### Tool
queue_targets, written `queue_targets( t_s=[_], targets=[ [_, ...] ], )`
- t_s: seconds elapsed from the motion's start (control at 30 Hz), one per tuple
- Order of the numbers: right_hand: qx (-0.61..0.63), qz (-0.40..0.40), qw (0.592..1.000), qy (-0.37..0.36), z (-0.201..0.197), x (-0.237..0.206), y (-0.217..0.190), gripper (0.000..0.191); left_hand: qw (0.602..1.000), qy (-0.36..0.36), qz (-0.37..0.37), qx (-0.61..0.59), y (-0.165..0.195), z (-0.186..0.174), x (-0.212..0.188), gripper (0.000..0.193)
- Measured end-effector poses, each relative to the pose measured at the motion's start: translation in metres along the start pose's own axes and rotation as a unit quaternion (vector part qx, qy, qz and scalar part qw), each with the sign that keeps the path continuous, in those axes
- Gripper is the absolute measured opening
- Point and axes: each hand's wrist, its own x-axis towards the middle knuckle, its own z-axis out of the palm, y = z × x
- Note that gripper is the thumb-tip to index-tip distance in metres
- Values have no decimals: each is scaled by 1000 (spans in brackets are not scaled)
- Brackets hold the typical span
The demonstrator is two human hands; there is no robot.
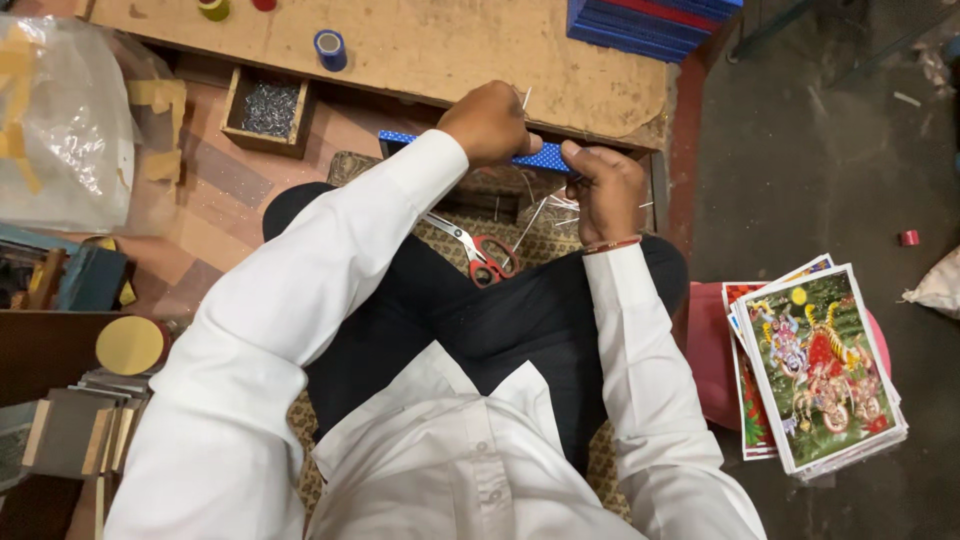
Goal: The person sits cross-legged and assembles a picture frame by applying blue patterned tape to the edges of a printed image, inserting white sticks into the taped border, and trimming excess tape with scissors. The person handles multiple printed images and stacks completed frames.
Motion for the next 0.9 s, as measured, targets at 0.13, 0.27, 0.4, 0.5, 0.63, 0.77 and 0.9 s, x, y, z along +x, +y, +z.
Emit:
queue_targets(
  t_s=[0.13, 0.27, 0.4, 0.5, 0.63, 0.77, 0.9],
  targets=[
    [20, 17, 1000, -3, -1, 5, -1, 15, 999, -14, -44, 5, 4, 2, 4, 38],
    [-26, 12, 999, 23, 9, -8, -15, 12, 999, -14, -28, 17, 1, 3, 17, 38],
    [-464, -534, 685, 172, 28, -48, -22, 34, 999, 6, 8, 38, -15, 4, 38, 45],
    [-501, -564, 657, 17, 42, -61, -21, 23, 1000, -4, 5, 21, -26, 15, 51, 43],
    [-511, -545, 665, 3, 52, -50, -17, 23, 1000, 11, 12, 27, -33, 20, 63, 42],
    [-518, -462, 719, -35, 45, -35, -22, 23, 993, 115, 21, 23, -31, 8, 46, 43],
    [-517, -379, 760, -106, 40, -19, -35, 25, 990, 123, 54, 50, -37, -18, -5, 42]
  ],
)
